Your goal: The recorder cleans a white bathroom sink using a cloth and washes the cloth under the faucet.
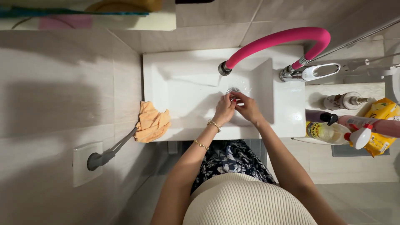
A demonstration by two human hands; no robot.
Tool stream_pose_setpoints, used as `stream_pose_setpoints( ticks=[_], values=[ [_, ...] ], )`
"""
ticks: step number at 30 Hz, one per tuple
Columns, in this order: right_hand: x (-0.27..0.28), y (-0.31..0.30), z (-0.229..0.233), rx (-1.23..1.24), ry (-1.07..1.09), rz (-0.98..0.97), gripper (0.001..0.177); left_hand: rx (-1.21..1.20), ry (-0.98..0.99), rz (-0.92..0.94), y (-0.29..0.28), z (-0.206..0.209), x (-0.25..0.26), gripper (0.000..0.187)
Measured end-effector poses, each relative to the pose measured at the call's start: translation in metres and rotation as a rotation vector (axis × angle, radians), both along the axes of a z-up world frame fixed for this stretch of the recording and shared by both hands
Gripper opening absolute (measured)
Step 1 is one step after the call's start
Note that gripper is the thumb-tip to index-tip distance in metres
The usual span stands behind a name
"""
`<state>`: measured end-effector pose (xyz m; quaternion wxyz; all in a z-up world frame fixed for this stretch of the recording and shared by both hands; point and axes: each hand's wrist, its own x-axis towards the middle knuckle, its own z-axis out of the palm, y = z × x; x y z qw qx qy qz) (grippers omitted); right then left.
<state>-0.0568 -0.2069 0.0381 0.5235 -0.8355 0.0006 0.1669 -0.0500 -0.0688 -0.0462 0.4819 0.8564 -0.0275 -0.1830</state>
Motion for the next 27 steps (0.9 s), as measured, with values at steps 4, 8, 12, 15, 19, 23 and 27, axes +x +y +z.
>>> stream_pose_setpoints(
  ticks=[4, 8, 12, 15, 19, 23, 27],
  values=[
    [0.013, -0.012, 0.016, 0.060, 0.023, 0.043, 0.061, 0.026, -0.004, -0.010, -0.001, 0.035, -0.002, 0.053],
    [0.018, -0.022, -0.008, 0.020, 0.014, 0.070, 0.035, 0.000, -0.078, -0.110, 0.005, 0.046, -0.001, 0.061],
    [0.027, -0.012, 0.009, 0.006, -0.193, 0.013, 0.033, -0.145, -0.308, 0.107, 0.010, 0.009, -0.001, 0.057],
    [0.029, -0.009, 0.009, -0.019, -0.264, 0.025, 0.032, -0.057, -0.128, 0.234, 0.034, -0.003, -0.002, 0.039],
    [0.027, -0.009, -0.016, -0.102, -0.293, 0.065, 0.035, -0.036, 0.044, 0.243, 0.055, 0.038, -0.008, 0.026],
    [0.025, -0.012, -0.023, -0.371, -0.373, 0.199, 0.037, 0.031, 0.136, 0.256, 0.064, 0.027, -0.011, 0.023],
    [0.019, -0.016, -0.008, -0.530, -0.365, 0.277, 0.041, 0.123, 0.192, 0.258, 0.077, 0.031, -0.013, 0.022]
  ],
)
